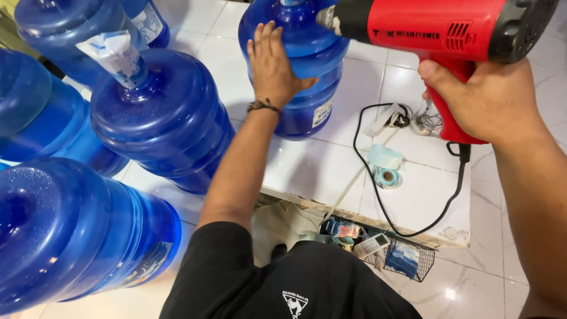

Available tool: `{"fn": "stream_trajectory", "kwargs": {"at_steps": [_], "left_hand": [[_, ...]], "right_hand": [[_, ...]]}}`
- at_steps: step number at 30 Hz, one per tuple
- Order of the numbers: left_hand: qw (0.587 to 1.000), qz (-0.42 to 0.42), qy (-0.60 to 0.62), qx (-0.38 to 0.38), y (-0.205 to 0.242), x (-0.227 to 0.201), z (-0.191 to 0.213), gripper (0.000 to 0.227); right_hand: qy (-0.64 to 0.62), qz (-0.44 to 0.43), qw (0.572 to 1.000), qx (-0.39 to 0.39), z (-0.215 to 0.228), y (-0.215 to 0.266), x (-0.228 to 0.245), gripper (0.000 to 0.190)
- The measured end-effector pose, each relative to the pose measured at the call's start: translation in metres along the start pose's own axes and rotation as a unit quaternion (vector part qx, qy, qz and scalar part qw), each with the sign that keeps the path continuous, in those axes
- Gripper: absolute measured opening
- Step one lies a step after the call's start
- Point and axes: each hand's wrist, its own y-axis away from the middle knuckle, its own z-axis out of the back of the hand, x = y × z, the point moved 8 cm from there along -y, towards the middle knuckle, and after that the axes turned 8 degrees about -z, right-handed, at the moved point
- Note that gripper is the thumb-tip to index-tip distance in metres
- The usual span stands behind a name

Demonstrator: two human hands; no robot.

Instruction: The person uses a red heat gun to apply heat to the neck of large blue water bottles while rotating them by hand. They then pick up a roll of labels, peel off a label, and apply it to the bottle's neck. This process is repeated for multiple bottles.

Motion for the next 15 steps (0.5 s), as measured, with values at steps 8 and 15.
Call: {"fn": "stream_trajectory", "kwargs": {"at_steps": [8, 15], "left_hand": [[0.992, 0.126, -0.023, 0.019, -0.013, -0.039, -0.014, 0.131], [0.955, 0.029, 0.142, -0.260, -0.069, 0.086, 0.026, 0.022]], "right_hand": [[0.006, 0.029, 0.998, -0.053, 0.014, -0.005, -0.017, 0.019], [0.060, 0.027, 0.992, -0.104, 0.028, -0.010, -0.034, 0.030]]}}
